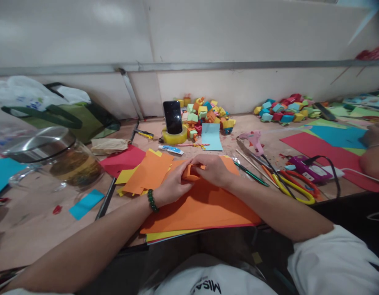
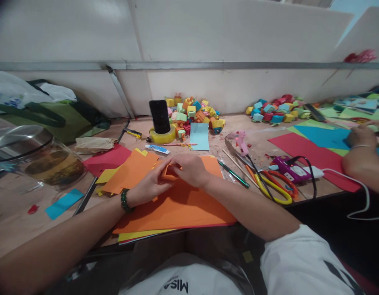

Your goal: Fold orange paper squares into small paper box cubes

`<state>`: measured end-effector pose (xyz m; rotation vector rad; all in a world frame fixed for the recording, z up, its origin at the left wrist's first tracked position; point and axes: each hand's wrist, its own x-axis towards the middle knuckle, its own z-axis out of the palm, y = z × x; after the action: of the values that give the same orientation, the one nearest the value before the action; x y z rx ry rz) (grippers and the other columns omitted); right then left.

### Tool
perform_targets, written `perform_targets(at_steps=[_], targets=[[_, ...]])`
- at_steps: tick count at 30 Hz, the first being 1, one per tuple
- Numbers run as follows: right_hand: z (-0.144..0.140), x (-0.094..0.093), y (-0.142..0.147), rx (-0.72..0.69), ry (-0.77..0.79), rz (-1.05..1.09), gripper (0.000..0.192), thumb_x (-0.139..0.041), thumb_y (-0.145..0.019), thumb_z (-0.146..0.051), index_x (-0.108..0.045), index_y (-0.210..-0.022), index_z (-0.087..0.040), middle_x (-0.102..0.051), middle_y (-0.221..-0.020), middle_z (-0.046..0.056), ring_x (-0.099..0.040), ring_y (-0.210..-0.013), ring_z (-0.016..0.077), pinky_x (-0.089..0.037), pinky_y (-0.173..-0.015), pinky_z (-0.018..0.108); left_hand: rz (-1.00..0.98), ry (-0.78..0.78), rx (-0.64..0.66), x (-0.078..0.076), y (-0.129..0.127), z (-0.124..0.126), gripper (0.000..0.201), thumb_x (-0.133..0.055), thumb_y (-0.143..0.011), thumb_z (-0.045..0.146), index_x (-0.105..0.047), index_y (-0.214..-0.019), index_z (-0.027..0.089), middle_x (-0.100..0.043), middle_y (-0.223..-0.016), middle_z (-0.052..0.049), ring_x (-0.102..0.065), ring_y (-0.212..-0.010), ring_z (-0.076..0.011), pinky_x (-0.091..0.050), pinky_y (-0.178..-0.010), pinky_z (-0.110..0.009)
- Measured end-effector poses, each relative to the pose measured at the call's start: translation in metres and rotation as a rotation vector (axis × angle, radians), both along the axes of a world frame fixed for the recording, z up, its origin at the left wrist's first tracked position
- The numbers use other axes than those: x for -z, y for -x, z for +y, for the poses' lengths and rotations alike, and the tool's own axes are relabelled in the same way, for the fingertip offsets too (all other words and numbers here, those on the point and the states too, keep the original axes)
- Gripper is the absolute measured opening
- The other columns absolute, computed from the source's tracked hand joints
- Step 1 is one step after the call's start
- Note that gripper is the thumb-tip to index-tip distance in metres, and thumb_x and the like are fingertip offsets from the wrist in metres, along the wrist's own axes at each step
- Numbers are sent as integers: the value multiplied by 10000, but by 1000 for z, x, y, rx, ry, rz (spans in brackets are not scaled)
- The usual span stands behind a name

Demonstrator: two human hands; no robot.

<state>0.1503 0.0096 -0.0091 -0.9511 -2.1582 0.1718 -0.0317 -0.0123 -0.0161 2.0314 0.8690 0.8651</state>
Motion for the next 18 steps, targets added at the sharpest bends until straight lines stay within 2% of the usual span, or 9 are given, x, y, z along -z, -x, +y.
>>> perform_targets(at_steps=[4, 8, 14, 18], targets=[[-4, -1, 2, 74, -159, -74, 112, -596, -786, -150, -622, -681, -179, -666, -668, 13, -572, -629, 131, -384, -592, 235, -3, 44, -27, 4, -2, -1, 805, -662, -723, 213, -340, -1460, 181, -451, -1471, -131, -458, -1327, -303, -424, -1088, -427], [-8, -6, 2, 42, -250, -105, 165, -589, -825, -212, -615, -664, -183, -674, -661, 25, -588, -643, 142, -387, -593, 245, -35, 59, -30, 1, -6, -3, 691, -602, -723, 166, -425, -1392, 167, -538, -1381, -132, -537, -1244, -279, -455, -1057, -430], [-7, -11, -6, -108, -196, -46, 177, -541, -870, -214, -697, -789, -194, -720, -722, 25, -625, -656, 135, -441, -630, 237, 49, -42, -91, 0, -1, 0, 698, -580, -700, 168, -429, -1381, 142, -523, -1392, -156, -521, -1266, -280, -428, -1083, -426], [-5, -12, -10, -98, -179, -82, 217, -537, -911, -239, -734, -824, -217, -723, -705, 19, -622, -623, 123, -421, -597, 232, 99, -86, -114, 3, 2, 2, 724, -579, -676, 142, -427, -1383, 155, -523, -1392, -147, -513, -1274, -283, -412, -1097, -435]])
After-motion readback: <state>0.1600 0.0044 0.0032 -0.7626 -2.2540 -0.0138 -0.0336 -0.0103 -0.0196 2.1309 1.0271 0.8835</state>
